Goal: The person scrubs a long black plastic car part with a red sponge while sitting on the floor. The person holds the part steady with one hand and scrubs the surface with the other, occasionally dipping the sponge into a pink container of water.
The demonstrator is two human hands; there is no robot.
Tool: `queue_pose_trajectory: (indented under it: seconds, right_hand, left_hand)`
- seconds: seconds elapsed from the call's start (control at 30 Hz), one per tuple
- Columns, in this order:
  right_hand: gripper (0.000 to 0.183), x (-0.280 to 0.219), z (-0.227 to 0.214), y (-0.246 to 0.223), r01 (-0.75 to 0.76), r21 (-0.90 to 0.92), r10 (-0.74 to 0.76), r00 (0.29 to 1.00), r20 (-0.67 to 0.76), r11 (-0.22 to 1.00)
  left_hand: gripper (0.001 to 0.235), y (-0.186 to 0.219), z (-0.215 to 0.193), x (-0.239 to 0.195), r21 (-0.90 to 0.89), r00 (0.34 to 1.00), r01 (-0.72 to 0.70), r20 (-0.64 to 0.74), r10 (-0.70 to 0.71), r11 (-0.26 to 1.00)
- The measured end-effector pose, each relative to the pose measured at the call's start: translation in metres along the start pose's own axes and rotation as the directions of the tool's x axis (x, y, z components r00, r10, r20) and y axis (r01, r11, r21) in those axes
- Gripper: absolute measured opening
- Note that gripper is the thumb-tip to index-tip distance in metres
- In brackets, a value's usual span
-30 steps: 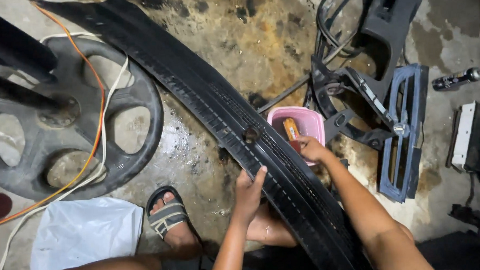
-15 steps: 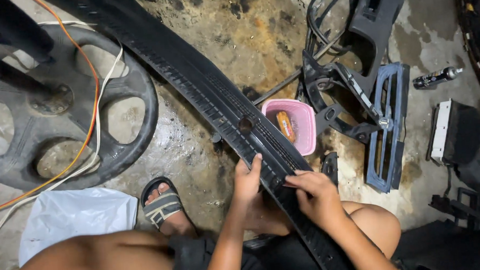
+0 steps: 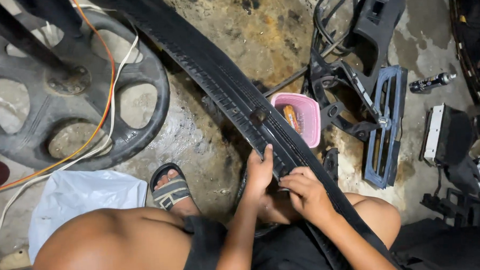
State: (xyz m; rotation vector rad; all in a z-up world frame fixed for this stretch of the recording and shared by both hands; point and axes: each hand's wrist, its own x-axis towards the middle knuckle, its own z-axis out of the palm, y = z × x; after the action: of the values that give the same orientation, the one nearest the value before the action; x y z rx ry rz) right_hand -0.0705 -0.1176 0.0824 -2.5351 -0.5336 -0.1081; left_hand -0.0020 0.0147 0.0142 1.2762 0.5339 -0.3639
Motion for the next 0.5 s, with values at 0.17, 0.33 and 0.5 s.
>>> queue_pose_trajectory:
  seconds: [0.17,0.33,0.5]
  right_hand:
    - [0.034,0.01,-0.018,0.01,-0.085,-0.031,0.083,0.995,-0.057,0.996]
    - [0.032,0.005,-0.004,-0.002,-0.056,-0.021,0.055,0.998,-0.043,0.998]
    - [0.031,0.01,-0.002,-0.012,-0.048,-0.014,0.049,0.999,0.008,0.999]
  left_hand:
    - [0.034,-0.021,0.01,0.014,0.002,1.0,-0.013,-0.002,0.013,1.0]
    - [0.033,-0.017,0.011,0.012,-0.002,1.0,-0.01,-0.008,0.01,1.0]
    - [0.035,-0.019,0.009,0.011,0.008,1.0,-0.012,-0.002,0.012,1.0]
